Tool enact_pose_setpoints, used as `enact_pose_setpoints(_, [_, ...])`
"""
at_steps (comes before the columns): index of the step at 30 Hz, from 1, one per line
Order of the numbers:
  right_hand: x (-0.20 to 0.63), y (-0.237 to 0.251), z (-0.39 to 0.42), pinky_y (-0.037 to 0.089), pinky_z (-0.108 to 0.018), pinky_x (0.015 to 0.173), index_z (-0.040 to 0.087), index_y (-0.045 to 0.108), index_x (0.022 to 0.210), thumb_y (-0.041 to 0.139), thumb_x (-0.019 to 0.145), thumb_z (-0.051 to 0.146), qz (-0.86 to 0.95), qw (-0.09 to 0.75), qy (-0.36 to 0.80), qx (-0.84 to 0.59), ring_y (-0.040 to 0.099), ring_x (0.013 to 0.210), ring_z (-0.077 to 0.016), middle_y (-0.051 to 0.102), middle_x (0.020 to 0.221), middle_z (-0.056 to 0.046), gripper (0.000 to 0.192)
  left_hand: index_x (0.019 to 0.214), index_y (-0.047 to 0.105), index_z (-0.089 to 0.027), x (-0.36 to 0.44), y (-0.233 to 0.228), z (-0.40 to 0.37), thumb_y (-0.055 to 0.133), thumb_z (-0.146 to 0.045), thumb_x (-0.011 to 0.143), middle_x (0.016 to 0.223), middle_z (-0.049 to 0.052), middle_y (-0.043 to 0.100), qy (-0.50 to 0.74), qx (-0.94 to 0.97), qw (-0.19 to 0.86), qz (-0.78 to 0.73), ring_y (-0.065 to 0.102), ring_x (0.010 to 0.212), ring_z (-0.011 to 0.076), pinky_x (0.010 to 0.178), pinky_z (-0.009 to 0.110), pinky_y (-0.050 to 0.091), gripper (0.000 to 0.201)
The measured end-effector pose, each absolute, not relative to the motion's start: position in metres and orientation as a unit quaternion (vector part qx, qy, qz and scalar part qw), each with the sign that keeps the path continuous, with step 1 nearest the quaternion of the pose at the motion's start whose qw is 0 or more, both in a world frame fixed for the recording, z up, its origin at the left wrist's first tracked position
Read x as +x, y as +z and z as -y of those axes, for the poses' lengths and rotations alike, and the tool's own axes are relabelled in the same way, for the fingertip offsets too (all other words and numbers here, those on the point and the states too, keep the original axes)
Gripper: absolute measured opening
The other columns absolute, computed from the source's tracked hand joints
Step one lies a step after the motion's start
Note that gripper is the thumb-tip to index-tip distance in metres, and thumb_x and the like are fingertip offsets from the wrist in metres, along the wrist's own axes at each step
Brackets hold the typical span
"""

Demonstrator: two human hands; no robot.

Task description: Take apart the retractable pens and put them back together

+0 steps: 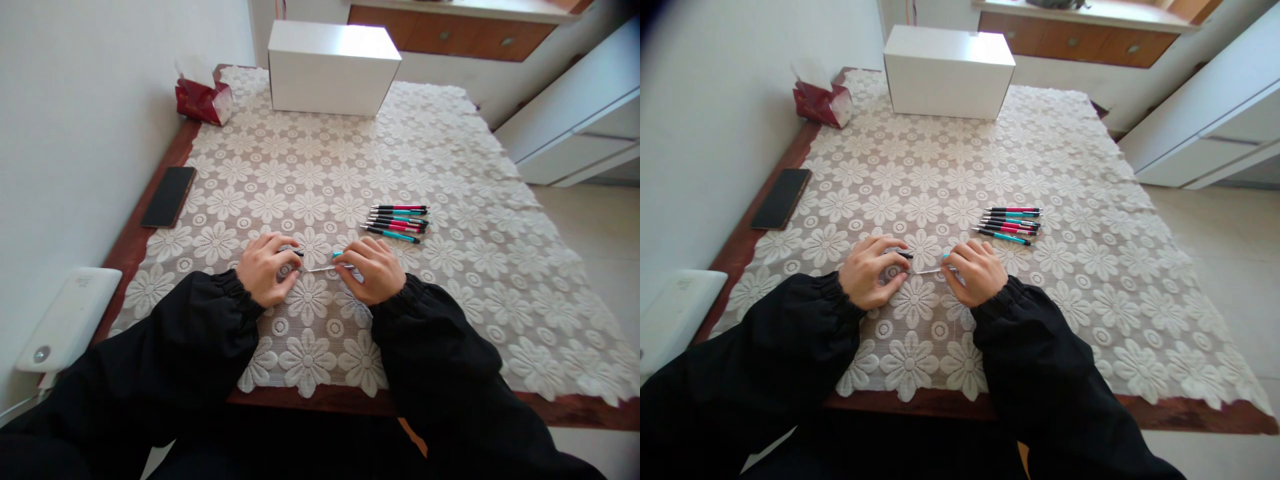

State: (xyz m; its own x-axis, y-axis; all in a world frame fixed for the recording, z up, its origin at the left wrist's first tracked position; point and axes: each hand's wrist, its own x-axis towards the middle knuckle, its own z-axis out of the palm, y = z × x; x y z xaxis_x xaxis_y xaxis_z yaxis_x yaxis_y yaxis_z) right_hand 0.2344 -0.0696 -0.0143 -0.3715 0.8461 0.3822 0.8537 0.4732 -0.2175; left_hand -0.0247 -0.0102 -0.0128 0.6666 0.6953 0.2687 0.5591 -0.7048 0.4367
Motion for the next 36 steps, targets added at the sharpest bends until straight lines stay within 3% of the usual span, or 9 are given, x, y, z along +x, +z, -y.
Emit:
enact_pose_setpoints(5, [0.246,-0.021,0.064,0.042,-0.04,0.083,0.023,0.073,0.107,0.06,0.098,0.029,0.793,0.254,-0.025,-0.553,0.059,0.095,-0.0251,0.072,0.102,-0.007,0.017,0.087,0.074,-0.024,-0.025,-0.015,0.01,0.07,-0.027,0.085,0.125,0.005,0.071,0.217,0.898,0.167,-0.344,0.059,0.12,0.0296,0.101,0.049,0.047,0.005])
enact_pose_setpoints(11, [0.249,-0.03,0.061,0.041,-0.04,0.091,0.024,0.07,0.094,0.057,0.095,0.017,0.807,0.238,-0.014,-0.54,0.061,0.093,-0.0225,0.074,0.098,-0.004,0.015,0.086,0.074,-0.024,-0.025,-0.018,0.009,0.067,-0.028,0.09,0.122,0.005,0.072,0.23,0.898,0.162,-0.339,0.06,0.118,0.0281,0.099,0.048,0.048,0.009])
enact_pose_setpoints(18, [0.247,-0.024,0.064,0.035,-0.04,0.095,0.024,0.069,0.094,0.053,0.092,0.011,0.835,0.185,-0.026,-0.517,0.057,0.091,-0.0222,0.072,0.095,-0.003,0.021,0.113,0.075,-0.028,-0.025,-0.024,0.01,0.067,-0.034,0.092,0.135,0.006,0.067,0.237,0.924,0.152,-0.258,0.053,0.13,0.0299,0.109,0.051,0.045,0.023])
enact_pose_setpoints(22, [0.239,-0.023,0.067,0.036,-0.037,0.092,0.023,0.068,0.096,0.051,0.094,0.012,0.847,0.172,-0.002,-0.503,0.056,0.089,-0.0213,0.071,0.095,-0.004,0.02,0.118,0.074,-0.031,-0.024,-0.026,0.013,0.065,-0.033,0.095,0.142,0.003,0.065,0.217,0.94,0.147,-0.216,0.049,0.136,0.0299,0.116,0.055,0.038,0.025])
enact_pose_setpoints(36, [0.239,-0.011,0.068,0.04,-0.037,0.086,0.022,0.068,0.092,0.054,0.094,0.011,0.84,0.23,-0.066,-0.486,0.058,0.087,-0.0216,0.073,0.093,-0.003,0.019,0.111,0.074,-0.027,-0.024,-0.025,0.012,0.053,-0.027,0.103,0.12,0.0,0.077,0.208,0.943,0.167,-0.197,0.057,0.129,0.0236,0.121,0.049,0.03,0.023])
